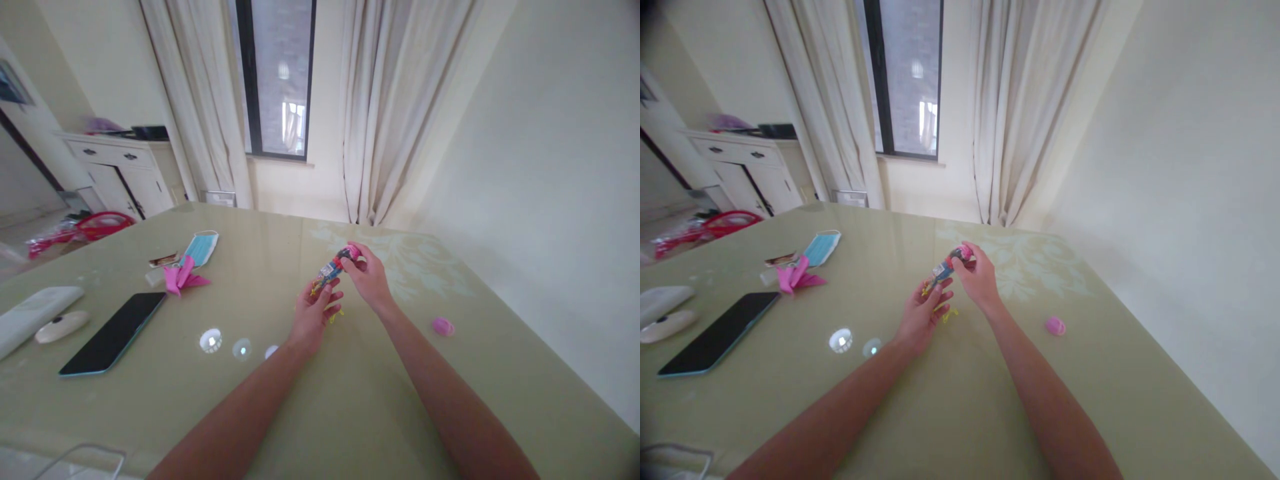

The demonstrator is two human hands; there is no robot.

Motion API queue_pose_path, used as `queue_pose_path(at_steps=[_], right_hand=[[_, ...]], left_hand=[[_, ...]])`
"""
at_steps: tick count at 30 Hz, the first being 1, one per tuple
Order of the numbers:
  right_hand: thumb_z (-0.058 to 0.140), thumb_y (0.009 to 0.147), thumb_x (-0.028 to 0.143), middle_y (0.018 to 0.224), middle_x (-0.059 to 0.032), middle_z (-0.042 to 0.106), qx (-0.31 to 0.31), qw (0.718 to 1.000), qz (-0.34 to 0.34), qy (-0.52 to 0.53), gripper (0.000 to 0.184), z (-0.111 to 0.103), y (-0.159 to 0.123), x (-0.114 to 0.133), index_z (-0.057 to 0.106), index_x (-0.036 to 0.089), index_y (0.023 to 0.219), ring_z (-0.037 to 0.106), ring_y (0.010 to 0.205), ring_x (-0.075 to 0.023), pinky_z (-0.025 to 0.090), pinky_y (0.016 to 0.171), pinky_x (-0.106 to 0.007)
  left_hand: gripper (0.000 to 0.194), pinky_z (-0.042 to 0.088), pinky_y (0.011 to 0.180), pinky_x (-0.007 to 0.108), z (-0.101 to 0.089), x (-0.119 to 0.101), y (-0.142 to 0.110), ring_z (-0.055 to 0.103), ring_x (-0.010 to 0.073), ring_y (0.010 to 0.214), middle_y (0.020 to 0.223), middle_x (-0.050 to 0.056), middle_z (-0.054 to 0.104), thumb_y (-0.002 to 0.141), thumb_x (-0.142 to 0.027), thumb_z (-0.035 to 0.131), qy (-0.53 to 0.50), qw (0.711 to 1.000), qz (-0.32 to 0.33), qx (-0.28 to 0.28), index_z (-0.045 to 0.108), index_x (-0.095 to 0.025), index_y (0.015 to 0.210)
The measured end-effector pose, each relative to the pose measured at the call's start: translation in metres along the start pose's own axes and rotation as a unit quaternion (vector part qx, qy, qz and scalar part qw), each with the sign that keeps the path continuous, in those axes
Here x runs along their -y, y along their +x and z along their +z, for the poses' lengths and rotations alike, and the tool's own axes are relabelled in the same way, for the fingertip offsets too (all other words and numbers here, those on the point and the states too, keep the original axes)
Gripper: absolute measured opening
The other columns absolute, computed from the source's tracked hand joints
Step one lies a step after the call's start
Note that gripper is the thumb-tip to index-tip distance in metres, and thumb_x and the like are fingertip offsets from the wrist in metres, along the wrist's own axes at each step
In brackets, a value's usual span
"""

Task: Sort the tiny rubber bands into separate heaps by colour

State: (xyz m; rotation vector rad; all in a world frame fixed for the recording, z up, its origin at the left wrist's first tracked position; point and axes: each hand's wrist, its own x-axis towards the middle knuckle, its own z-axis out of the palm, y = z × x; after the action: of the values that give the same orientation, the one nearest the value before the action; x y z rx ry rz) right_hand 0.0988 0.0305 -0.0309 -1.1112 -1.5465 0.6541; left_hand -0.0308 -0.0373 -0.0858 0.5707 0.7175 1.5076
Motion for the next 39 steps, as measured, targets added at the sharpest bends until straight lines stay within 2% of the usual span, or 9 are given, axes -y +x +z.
queue_pose_path(at_steps=[2,4,9,14,21,24,28,32,39], right_hand=[[0.069,0.085,0.043,0.112,-0.0078,0.079,0.019,1.000,0.004,0.003,0.048,0.000,-0.001,0.002,0.067,0.022,0.128,0.078,0.085,-0.0250,0.065,0.082,-0.041],[0.069,0.085,0.042,0.111,-0.0080,0.079,0.023,1.000,0.003,0.003,0.047,-0.001,0.000,0.004,0.068,0.022,0.128,0.078,0.085,-0.0250,0.065,0.082,-0.041],[0.069,0.084,0.043,0.115,-0.0100,0.078,-0.009,1.000,-0.008,-0.022,0.050,-0.004,0.001,0.006,0.068,0.019,0.128,0.075,0.081,-0.0235,0.064,0.081,-0.041],[0.070,0.083,0.043,0.114,-0.0109,0.078,-0.016,0.999,-0.006,-0.029,0.052,-0.004,0.002,0.004,0.068,0.018,0.128,0.075,0.080,-0.0234,0.064,0.081,-0.041],[0.073,0.083,0.044,0.114,-0.0091,0.078,-0.030,0.999,-0.010,-0.013,0.050,-0.007,0.004,0.005,0.068,0.021,0.127,0.076,0.081,-0.0235,0.065,0.080,-0.040],[0.072,0.083,0.044,0.115,-0.0091,0.078,-0.024,1.000,-0.009,-0.007,0.050,-0.006,0.004,0.006,0.067,0.021,0.127,0.076,0.082,-0.0236,0.065,0.080,-0.040],[0.070,0.084,0.042,0.112,-0.0086,0.078,0.014,1.000,-0.006,-0.002,0.047,-0.005,0.002,0.010,0.068,0.021,0.126,0.077,0.083,-0.0249,0.065,0.081,-0.041],[0.068,0.085,0.041,0.108,-0.0074,0.078,0.025,1.000,-0.007,0.011,0.048,-0.002,-0.001,0.011,0.068,0.021,0.129,0.077,0.083,-0.0249,0.066,0.076,-0.040],[0.069,0.084,0.041,0.111,-0.0080,0.078,0.023,1.000,-0.010,-0.008,0.051,0.002,-0.003,0.007,0.069,0.022,0.131,0.076,0.087,-0.0243,0.065,0.084,-0.041]], left_hand=[[0.060,0.061,0.067,0.023,0.002,-0.001,-0.002,0.075,0.0131,0.082,0.128,0.012,0.078,0.069,-0.040,0.097,-0.008,0.999,-0.014,0.029,0.071,-0.023,0.120],[0.063,0.061,0.068,0.023,0.003,-0.002,-0.003,0.074,0.0122,0.079,0.125,0.011,0.079,0.067,-0.041,0.098,-0.015,0.999,-0.018,0.035,0.070,-0.023,0.120],[0.054,0.060,0.069,0.021,0.002,-0.002,0.001,0.074,0.0122,0.080,0.113,0.011,0.082,0.063,-0.040,0.100,-0.018,1.000,-0.007,-0.009,0.072,-0.019,0.104],[0.052,0.059,0.065,0.020,0.000,0.000,0.004,0.076,0.0129,0.077,0.106,0.011,0.083,0.064,-0.036,0.100,-0.013,0.999,0.002,-0.050,0.068,-0.019,0.101],[0.058,0.058,0.062,0.022,0.000,0.000,0.004,0.078,0.0157,0.078,0.113,0.013,0.082,0.071,-0.036,0.096,0.003,0.998,-0.002,-0.070,0.063,-0.021,0.117],[0.061,0.057,0.060,0.021,0.000,-0.002,0.001,0.077,0.0164,0.082,0.122,0.014,0.079,0.071,-0.040,0.096,0.021,0.999,-0.001,-0.048,0.065,-0.022,0.121],[0.061,0.058,0.062,0.022,0.000,-0.002,-0.003,0.074,0.0143,0.085,0.137,0.012,0.073,0.073,-0.044,0.095,0.037,0.999,-0.002,0.032,0.068,-0.026,0.125],[0.066,0.060,0.069,0.024,0.000,0.001,-0.003,0.072,0.0120,0.081,0.139,0.012,0.072,0.076,-0.046,0.092,0.019,0.996,-0.009,0.086,0.065,-0.028,0.133],[0.063,0.061,0.068,0.029,-0.003,0.004,0.007,0.072,0.0156,0.077,0.120,0.014,0.079,0.076,-0.058,0.087,0.096,0.993,0.042,0.061,0.070,-0.021,0.124]])
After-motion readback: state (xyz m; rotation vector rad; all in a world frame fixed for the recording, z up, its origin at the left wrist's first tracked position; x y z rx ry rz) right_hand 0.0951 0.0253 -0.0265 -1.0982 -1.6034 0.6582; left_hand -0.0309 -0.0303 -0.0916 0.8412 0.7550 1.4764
